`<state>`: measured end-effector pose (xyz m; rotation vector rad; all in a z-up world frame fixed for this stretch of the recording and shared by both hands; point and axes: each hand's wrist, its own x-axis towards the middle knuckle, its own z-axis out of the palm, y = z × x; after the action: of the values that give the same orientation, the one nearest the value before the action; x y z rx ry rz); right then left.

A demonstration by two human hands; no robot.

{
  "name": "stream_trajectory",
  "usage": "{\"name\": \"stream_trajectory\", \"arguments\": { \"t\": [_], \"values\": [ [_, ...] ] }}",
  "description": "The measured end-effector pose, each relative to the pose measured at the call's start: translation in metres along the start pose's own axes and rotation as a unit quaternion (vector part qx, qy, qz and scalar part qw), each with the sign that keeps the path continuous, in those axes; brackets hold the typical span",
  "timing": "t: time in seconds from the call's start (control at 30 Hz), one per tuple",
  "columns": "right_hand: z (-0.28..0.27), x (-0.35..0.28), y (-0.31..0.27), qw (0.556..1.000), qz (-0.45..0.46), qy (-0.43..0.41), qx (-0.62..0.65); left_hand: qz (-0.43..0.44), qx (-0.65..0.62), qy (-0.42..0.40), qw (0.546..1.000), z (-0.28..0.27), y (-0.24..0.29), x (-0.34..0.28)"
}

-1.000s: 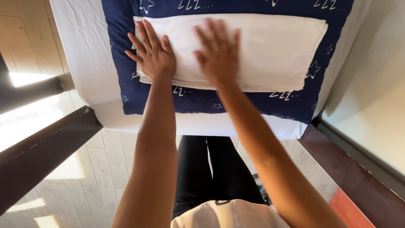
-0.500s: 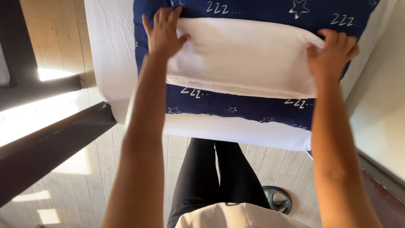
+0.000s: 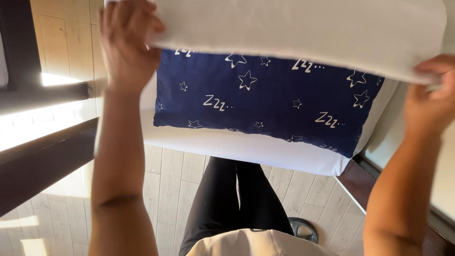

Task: The person places a blue pillow on a bed, then lays a white pillowcase on top and smooths it out. They turn the pillowcase inside out, then insert the pillow into the case and adjust the corners.

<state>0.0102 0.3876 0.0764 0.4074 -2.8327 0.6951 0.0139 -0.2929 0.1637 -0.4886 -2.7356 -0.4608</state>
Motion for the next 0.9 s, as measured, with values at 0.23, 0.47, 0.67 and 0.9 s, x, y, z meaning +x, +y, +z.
{"name": "stream_trajectory", "arguments": {
  "t": [0.23,0.47,0.67,0.9],
  "values": [
    [0.061,-0.072,-0.121,0.985,0.058,-0.143,-0.074,-0.152,0.085,-0.147,0.974,0.074,0.048,-0.099],
    [0.119,-0.027,-0.153,0.987,0.134,-0.083,-0.023,-0.158,-0.02,-0.179,0.971,0.163,0.186,-0.03],
    [0.158,0.068,-0.179,0.907,0.319,-0.225,-0.156,-0.077,-0.059,-0.311,0.945,0.242,0.29,0.062],
    [0.177,0.047,-0.153,0.911,0.321,-0.223,-0.133,-0.202,0.035,-0.277,0.939,0.263,0.136,0.006]
  ]
}}
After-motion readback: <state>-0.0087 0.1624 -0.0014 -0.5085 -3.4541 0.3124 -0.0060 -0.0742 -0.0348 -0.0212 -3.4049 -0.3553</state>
